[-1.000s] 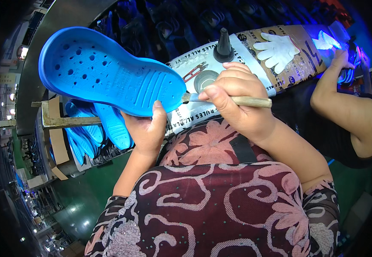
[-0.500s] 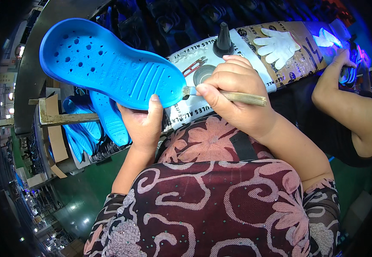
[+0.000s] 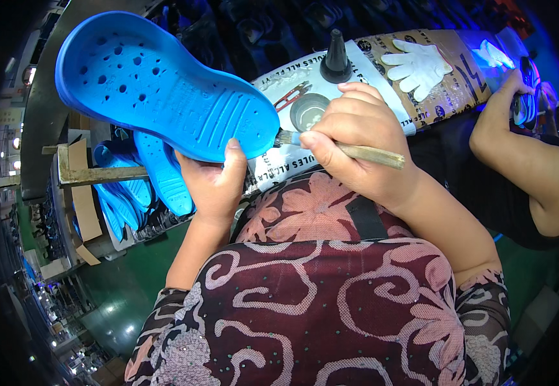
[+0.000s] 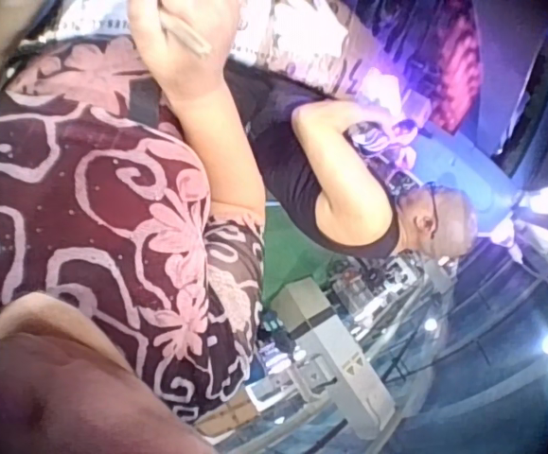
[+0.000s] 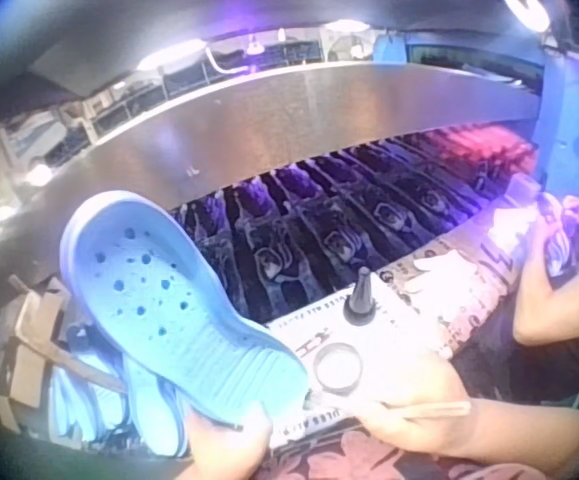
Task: The person applies adhesive from a container onto shoe soles using a brush and places the coated soles onto a conveyor belt above.
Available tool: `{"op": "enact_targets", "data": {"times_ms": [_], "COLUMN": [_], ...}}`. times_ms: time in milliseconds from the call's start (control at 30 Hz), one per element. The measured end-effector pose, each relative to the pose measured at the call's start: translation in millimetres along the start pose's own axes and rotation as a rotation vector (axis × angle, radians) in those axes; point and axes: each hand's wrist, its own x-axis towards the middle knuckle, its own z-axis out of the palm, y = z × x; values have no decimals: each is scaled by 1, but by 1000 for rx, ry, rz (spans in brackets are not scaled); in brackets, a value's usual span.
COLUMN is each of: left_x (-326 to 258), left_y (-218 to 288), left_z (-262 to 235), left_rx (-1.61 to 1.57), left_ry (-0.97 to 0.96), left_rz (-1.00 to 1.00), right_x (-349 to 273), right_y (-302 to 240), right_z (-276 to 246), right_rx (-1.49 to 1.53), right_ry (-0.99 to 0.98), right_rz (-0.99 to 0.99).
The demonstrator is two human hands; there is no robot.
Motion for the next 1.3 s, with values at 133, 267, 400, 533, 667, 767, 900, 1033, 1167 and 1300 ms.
{"op": "enact_targets", "data": {"times_ms": [133,267,400,533,667,767,900,1033,1167,1300], "left_x": [6,20,42,58,101,177,240,182,149,102], "left_y": [2,14,58,114,132,163,213,223,117,32], "left_z": [1,-2,-11,9,117,254,362,351,257,89], "left_rx": [5,21,-165,-384,-422,-640,-934,-978,-666,-45], "left_ry": [-8,-3,-165,-671,-1038,-1066,-664,-889,-941,-599], "left_rz": [-7,35,-171,-546,-547,-434,-356,-373,-212,-354], "right_x": [0,-8,-30,-47,-76,-94,-100,-119,-114,-105], "right_y": [7,15,30,39,45,63,69,86,84,84], "right_z": [-16,-32,-53,-67,-92,-99,-115,-112,-103,-80], "right_rx": [-42,-18,-43,-49,50,-8,-28,87,129,243], "right_ry": [37,206,243,353,440,544,522,546,506,449], "right_rz": [1,28,152,127,322,368,398,524,520,464]}}
